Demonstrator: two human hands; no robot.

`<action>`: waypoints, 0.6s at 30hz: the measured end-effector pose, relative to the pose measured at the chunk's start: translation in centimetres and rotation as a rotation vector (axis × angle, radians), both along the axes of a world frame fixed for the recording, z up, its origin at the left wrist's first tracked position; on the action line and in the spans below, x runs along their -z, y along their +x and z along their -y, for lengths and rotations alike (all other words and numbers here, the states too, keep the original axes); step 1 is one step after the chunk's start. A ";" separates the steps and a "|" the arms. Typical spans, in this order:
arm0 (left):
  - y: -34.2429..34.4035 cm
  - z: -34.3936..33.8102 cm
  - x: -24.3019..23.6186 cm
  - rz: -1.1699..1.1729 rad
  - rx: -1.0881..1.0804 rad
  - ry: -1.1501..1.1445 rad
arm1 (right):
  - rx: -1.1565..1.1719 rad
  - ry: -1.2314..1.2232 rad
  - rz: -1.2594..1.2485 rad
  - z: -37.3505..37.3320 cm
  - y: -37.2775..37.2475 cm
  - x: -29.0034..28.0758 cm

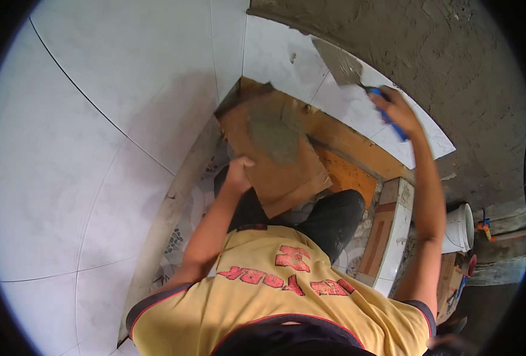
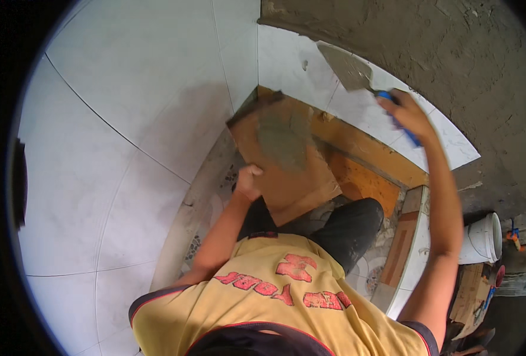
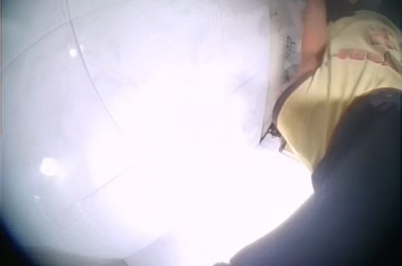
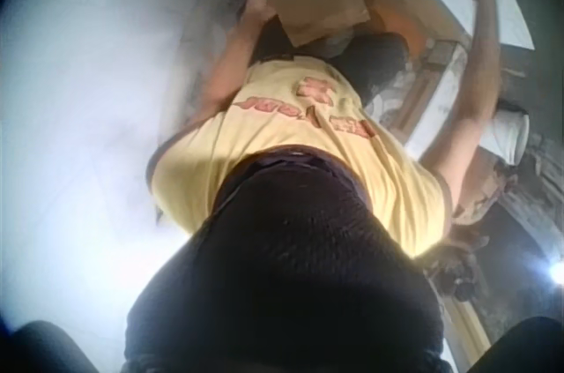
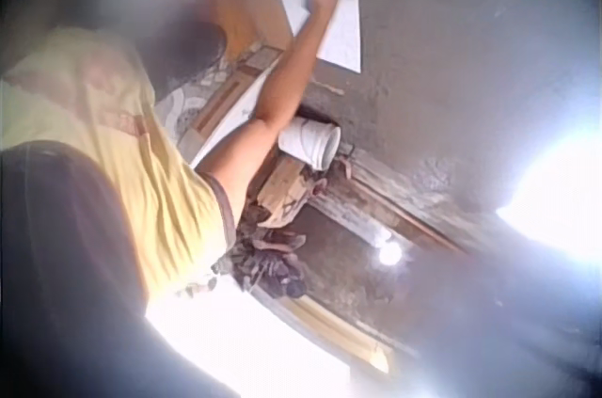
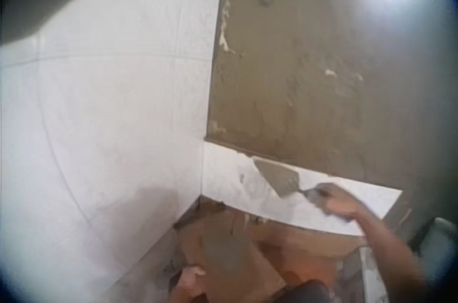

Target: The person applies mortar to a wall using a trowel and then positions a ceramic tile onto the prepared surface.

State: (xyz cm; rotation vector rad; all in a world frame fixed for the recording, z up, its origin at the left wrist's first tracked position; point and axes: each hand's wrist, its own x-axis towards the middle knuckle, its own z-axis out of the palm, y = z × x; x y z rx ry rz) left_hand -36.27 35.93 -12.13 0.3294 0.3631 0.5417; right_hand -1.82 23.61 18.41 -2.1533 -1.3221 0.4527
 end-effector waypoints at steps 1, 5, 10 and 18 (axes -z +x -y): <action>-0.2 0.4 1.5 0.034 0.013 -0.013 | -0.015 0.023 -0.147 -2.2 -1.5 2.1; -0.8 3.3 7.9 -0.009 0.010 -0.032 | -0.048 0.147 -0.690 -11.1 -12.5 6.5; -0.5 4.6 9.7 -0.104 0.031 -0.132 | -0.042 0.331 -0.959 -20.1 -18.2 8.7; -0.9 3.6 10.8 -0.015 0.054 -0.132 | -0.030 0.409 -1.184 -24.5 -22.1 6.1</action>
